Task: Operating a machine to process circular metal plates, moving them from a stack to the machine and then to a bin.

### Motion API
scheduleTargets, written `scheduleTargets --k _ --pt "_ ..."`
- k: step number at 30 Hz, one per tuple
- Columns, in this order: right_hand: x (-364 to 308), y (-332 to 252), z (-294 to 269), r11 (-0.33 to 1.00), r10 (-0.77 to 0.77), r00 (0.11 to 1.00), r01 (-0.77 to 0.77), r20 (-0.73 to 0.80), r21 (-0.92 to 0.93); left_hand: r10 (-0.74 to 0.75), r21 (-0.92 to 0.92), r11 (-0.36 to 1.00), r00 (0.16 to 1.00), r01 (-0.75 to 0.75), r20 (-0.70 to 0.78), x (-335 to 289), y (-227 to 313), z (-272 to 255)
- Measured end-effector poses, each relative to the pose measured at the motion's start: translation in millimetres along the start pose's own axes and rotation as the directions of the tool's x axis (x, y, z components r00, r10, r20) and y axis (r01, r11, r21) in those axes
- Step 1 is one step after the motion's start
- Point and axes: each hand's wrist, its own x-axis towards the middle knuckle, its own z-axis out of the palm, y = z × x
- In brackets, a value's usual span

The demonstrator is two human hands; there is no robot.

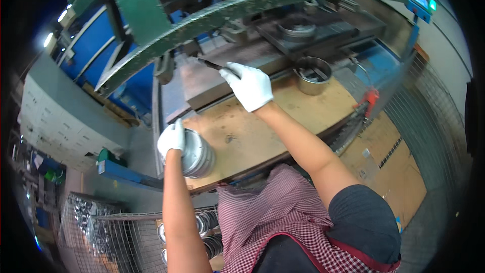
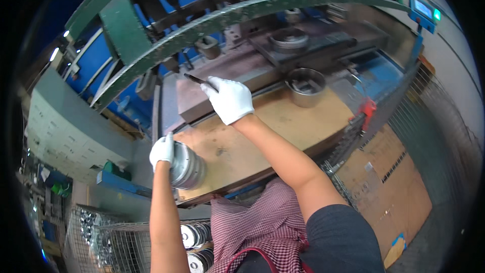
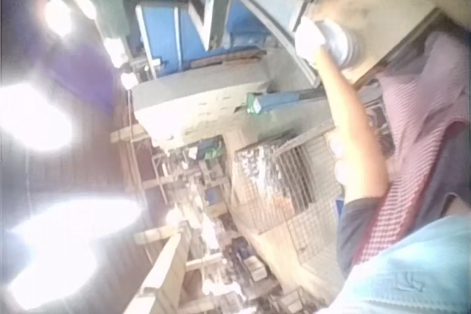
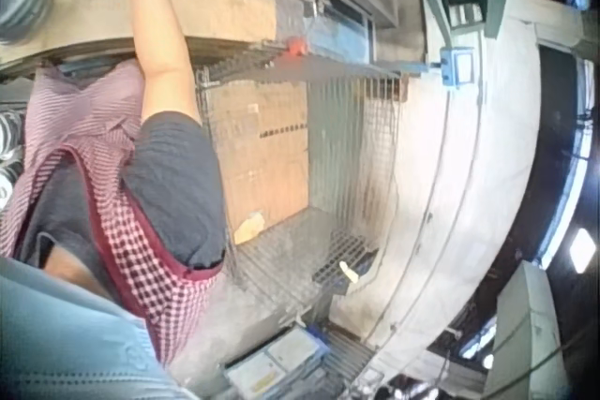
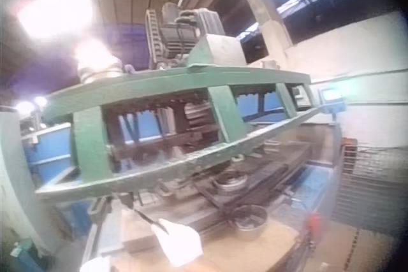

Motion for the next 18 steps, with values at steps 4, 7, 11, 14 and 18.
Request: scheduleTargets --k 4,7,11,14,18 --pt "-20.2 63.3 -73.2 0.995 0.042 0.957 -0.013 -0.287 0.102 0.001 0.005 1.000 0.999 0.000 -0.037 0.4 -2.1 0.7" --pt "-20.1 125.5 -141.6 0.945 0.315 0.900 -0.327 -0.300 0.011 -0.002 0.013 1.000 1.000 0.003 -0.027 4.0 -5.3 2.2" --pt "-2.6 171.2 -171.8 0.849 0.410 0.902 -0.431 -0.133 -0.304 -0.015 0.015 1.000 0.999 0.016 -0.049 2.5 -2.8 6.8" --pt "7.2 204.8 -152.7 0.788 0.428 0.893 -0.292 0.141 -0.542 -0.024 0.017 1.000 0.999 0.025 -0.034 2.1 -2.2 10.0" --pt "12.6 198.9 -155.0 0.820 0.389 0.914 -0.286 0.116 -0.496 -0.025 0.003 1.000 0.998 0.025 -0.059 0.7 -3.6 3.9"
